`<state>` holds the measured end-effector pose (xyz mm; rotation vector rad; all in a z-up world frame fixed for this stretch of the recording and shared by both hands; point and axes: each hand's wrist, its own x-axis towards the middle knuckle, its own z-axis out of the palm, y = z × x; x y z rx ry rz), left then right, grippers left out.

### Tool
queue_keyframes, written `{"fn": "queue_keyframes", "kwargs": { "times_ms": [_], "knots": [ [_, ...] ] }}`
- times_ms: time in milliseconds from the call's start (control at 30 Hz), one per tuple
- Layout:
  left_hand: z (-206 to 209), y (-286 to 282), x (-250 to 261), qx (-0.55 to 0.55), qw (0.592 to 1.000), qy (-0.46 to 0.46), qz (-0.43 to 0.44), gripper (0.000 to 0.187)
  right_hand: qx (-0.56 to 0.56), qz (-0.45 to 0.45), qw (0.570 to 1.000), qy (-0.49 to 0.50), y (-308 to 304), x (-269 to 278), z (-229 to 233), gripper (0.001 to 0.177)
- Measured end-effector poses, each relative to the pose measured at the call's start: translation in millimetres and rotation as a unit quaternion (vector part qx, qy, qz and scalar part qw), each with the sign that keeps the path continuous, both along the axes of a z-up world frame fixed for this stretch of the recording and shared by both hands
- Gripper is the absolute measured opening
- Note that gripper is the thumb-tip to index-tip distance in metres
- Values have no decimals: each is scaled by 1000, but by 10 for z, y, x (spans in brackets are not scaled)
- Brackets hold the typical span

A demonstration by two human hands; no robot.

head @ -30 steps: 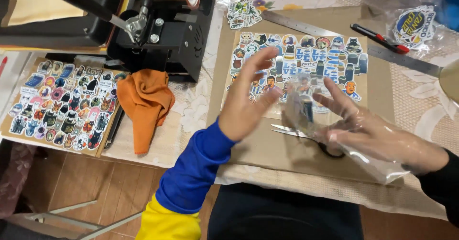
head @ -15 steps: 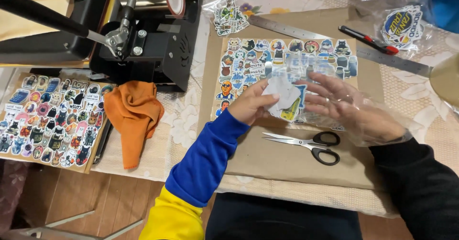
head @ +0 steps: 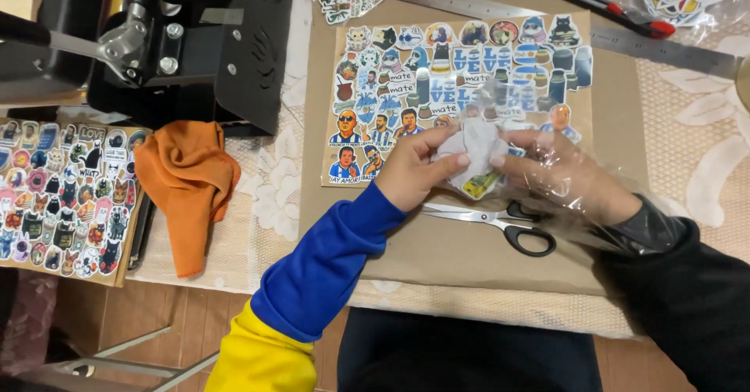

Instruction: The person is sorting through various stickers on a table and placing them into a small clear plastic bag.

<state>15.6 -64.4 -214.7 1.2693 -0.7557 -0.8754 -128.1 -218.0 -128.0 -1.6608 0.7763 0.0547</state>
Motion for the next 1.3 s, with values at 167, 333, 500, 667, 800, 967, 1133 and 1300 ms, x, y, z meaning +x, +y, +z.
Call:
{"fn": "queue_keyframes", "kwargs": {
  "times_ms": [167,333,500,667,800,967,1133,1300],
  "knots": [
    [-118,-30,65,-1,994,104,-32,47,100,-28,995,-10,102,53,183,53],
    [71,9,-50,14,996,70,-47,43,62,10,998,-8,104,71,62,49],
    [113,69,-67,-16,987,148,-64,53,138,-25,989,-38,-59,11,-176,19],
    [218,50,-54,32,981,192,-17,53,180,-59,978,-92,-167,8,-355,21],
    [141,18,-93,33,989,142,-14,48,74,-34,996,-39,-2,53,-79,23],
    [155,42,-117,32,993,107,-34,49,72,-31,997,-8,-2,63,-121,28],
    [325,57,-81,35,997,75,-10,41,224,-20,964,-140,-42,-37,-202,30],
    [244,30,-57,7,998,68,-9,45,239,-33,966,-96,23,-3,-102,37]
  ]
}}
